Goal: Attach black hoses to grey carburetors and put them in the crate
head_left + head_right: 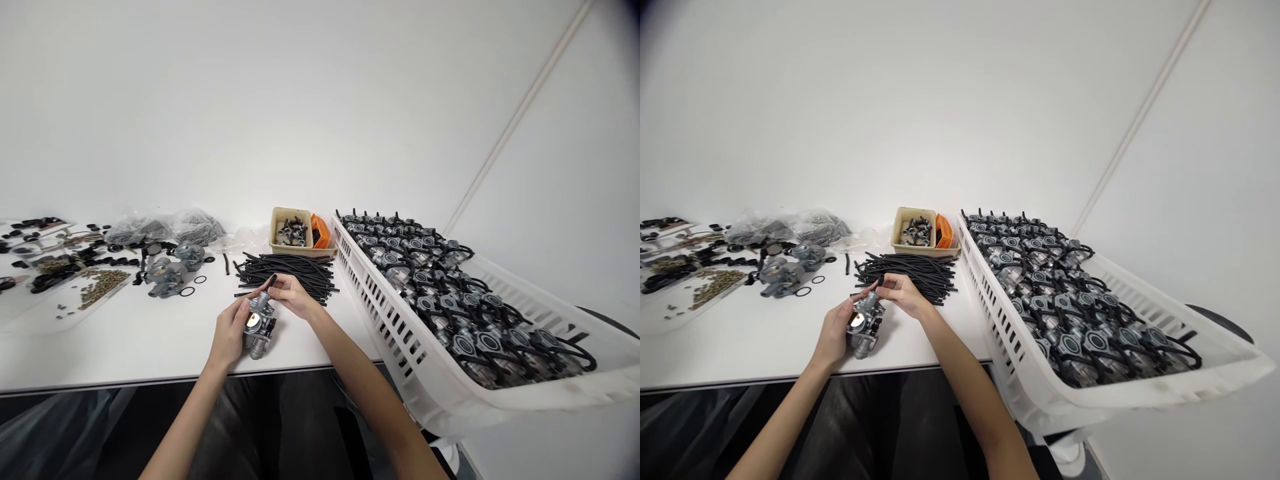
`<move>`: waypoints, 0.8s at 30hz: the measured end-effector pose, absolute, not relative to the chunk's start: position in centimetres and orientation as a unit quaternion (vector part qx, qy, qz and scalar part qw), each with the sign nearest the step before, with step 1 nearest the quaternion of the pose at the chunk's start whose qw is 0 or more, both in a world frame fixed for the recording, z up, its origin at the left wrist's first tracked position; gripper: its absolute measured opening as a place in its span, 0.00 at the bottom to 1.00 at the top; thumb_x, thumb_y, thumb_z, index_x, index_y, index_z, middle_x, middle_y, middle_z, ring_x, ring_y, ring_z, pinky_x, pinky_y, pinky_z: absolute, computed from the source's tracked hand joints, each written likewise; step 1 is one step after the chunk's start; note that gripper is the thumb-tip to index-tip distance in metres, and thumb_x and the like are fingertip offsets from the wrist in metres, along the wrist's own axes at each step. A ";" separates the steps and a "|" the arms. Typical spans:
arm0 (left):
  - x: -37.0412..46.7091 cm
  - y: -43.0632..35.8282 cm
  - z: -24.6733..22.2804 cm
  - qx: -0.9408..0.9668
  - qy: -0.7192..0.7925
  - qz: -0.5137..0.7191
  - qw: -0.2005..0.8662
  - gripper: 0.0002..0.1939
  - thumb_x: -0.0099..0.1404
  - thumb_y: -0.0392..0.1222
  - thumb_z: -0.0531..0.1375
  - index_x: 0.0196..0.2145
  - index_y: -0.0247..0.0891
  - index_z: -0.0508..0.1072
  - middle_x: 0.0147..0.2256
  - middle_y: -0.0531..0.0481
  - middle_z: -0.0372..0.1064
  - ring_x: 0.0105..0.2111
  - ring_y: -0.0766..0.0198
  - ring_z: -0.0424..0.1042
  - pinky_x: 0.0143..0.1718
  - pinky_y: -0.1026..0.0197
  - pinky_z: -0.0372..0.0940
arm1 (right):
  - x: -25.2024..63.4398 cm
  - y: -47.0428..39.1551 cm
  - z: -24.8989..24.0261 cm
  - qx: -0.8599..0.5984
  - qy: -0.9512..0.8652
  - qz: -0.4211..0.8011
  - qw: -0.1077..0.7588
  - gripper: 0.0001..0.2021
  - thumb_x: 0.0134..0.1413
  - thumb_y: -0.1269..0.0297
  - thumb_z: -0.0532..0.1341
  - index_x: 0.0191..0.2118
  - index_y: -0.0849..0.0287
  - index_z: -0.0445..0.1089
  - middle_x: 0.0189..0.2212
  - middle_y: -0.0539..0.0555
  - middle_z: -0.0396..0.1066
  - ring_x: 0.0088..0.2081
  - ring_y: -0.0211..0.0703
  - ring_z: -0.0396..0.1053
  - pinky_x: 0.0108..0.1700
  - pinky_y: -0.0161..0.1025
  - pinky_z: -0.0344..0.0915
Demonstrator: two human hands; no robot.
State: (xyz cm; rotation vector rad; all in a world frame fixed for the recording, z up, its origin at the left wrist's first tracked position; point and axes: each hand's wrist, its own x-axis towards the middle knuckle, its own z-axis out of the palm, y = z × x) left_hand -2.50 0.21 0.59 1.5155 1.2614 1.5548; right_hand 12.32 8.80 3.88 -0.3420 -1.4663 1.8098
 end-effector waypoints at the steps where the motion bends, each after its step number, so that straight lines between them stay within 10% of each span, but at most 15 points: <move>1: -2.5 0.2 0.6 0.576 0.474 0.588 0.313 0.27 0.67 0.56 0.48 0.51 0.34 0.72 0.52 0.43 0.70 0.50 0.52 0.67 0.51 0.56 0.58 | 12.3 8.8 3.9 -0.134 -0.577 0.708 0.385 0.17 0.36 0.56 0.73 0.30 0.61 0.72 0.27 0.51 0.73 0.31 0.39 0.68 0.40 0.38 0.63; 24: -2.5 0.3 0.5 0.569 0.500 0.580 0.298 0.29 0.66 0.59 0.48 0.49 0.31 0.72 0.47 0.41 0.73 0.44 0.53 0.70 0.45 0.57 0.60 | 11.9 8.9 3.7 -0.196 -0.606 0.663 0.393 0.19 0.33 0.56 0.74 0.28 0.61 0.69 0.26 0.48 0.69 0.30 0.35 0.64 0.38 0.35 0.58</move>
